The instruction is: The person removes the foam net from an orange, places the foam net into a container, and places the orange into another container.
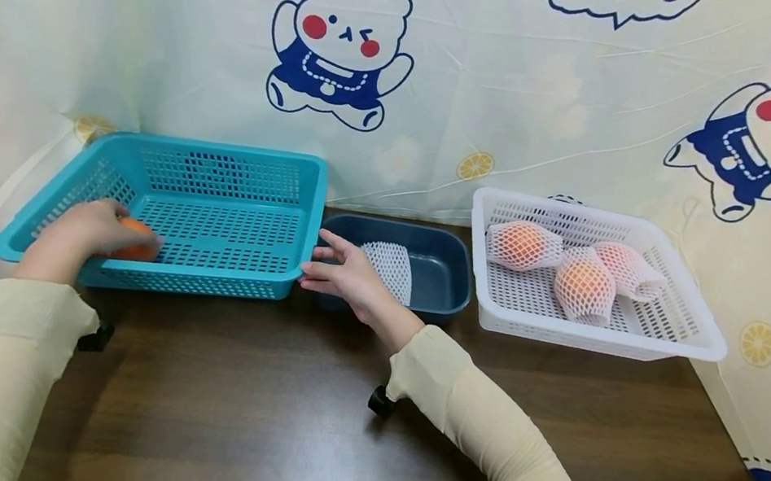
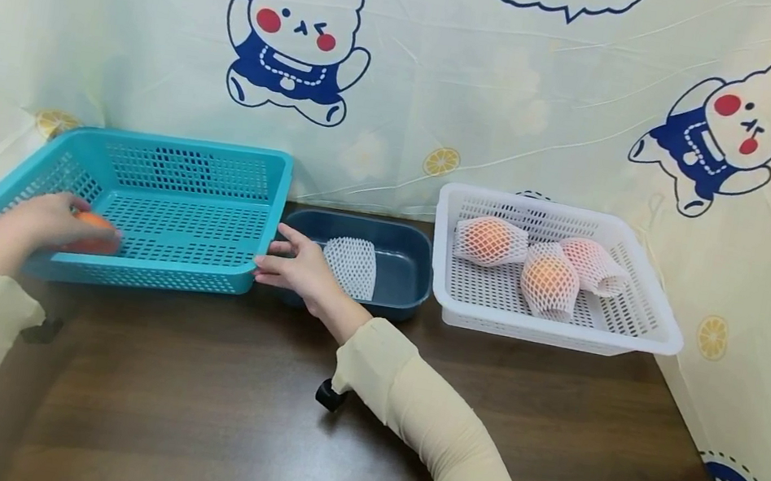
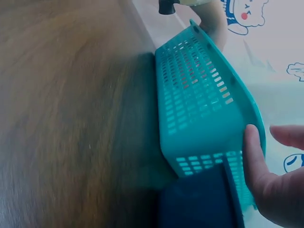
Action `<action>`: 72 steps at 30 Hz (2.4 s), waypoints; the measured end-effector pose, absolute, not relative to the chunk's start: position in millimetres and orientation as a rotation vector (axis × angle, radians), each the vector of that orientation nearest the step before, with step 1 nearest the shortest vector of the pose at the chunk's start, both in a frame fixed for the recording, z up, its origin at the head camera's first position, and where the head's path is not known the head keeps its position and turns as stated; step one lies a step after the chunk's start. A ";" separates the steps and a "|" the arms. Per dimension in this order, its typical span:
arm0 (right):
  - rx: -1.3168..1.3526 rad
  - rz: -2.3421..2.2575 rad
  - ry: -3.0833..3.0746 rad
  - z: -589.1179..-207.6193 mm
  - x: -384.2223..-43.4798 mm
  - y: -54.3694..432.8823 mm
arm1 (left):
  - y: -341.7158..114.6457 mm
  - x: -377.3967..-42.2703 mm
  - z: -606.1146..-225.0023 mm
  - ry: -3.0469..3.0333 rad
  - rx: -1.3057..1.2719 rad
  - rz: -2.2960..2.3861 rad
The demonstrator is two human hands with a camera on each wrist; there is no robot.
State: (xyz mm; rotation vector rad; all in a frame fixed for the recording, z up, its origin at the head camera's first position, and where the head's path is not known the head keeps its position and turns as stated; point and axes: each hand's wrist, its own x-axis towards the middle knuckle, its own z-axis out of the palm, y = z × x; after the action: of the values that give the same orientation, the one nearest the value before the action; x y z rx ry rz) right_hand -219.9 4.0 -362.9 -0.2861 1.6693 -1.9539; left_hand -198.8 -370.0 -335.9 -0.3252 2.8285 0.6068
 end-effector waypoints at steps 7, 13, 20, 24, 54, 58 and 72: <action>-0.506 -1.729 1.850 -357.3 -219.2 14.5 | -365.9 -199.9 -334.7 2.855 -0.369 0.615; -0.665 -1.595 1.989 -354.4 -216.6 23.3 | -360.4 -198.3 -327.4 2.905 -0.417 0.614; -0.713 -1.555 2.031 -354.9 -216.7 31.9 | -358.0 -196.7 -319.7 2.969 -0.435 0.598; -0.752 -1.523 2.093 -356.6 -215.8 37.1 | -353.5 -196.7 -317.3 3.008 -0.420 0.616; -1.060 -1.397 2.376 -361.1 -199.2 92.7 | -287.5 -185.9 -315.1 3.107 -0.065 1.013; -1.075 -1.382 2.394 -362.1 -197.2 100.3 | -274.9 -184.0 -315.0 3.099 -0.012 1.060; -1.106 -1.294 2.493 -358.0 -193.7 124.9 | -238.5 -177.4 -309.2 3.021 0.106 1.149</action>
State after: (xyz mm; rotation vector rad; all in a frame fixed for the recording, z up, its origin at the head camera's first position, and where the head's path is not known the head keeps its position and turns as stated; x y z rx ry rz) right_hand -193.7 124.9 -358.0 -1.1064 2.4928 -1.2940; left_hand -177.4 -238.5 -309.2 0.1058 3.0214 1.1491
